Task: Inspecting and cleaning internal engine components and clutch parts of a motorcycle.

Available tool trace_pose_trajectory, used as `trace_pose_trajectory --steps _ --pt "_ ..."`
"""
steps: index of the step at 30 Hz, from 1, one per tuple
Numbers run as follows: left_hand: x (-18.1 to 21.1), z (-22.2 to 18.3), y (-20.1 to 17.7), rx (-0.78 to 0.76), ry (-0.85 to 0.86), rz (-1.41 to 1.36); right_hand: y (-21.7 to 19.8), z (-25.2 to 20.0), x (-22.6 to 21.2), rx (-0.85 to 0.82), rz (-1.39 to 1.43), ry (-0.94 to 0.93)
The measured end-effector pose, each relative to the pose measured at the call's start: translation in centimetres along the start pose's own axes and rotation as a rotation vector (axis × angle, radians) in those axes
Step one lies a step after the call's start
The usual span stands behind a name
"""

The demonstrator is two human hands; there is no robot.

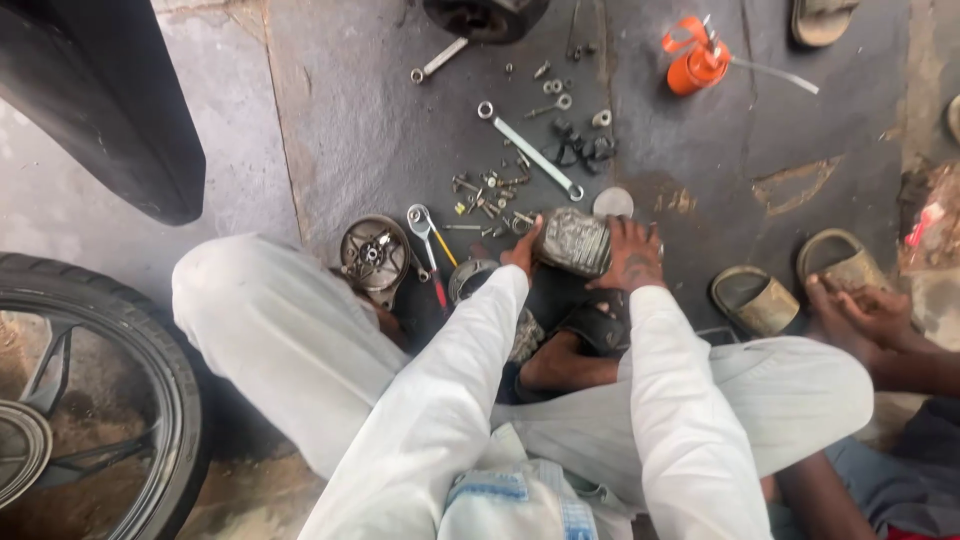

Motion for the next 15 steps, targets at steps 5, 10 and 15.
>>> trace_pose_trajectory --steps 5,10,15 --pt "0.8 -1.0 0.2 -0.007 -0.018 0.061 0.5 2.1 -2.3 -0.008 0.015 -0.055" --pt "0.1 -0.9 1.2 -0.176 -0.100 0.057 2.2 2.5 -1.9 -0.004 -0.043 -0.070" --pt "0.3 -0.9 1.3 -0.343 -0.115 -0.028 1.2 2.4 -3.4 -0.040 -0.018 -0.070"
Point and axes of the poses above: each hand's wrist, its own z-axis towards the middle knuckle, its own y-axis out of the palm, x = y × z, the point moved 8 cm from there along z, towards the middle knuckle, and after that the axes turned 15 degrees about x, right-handed, at the moved point
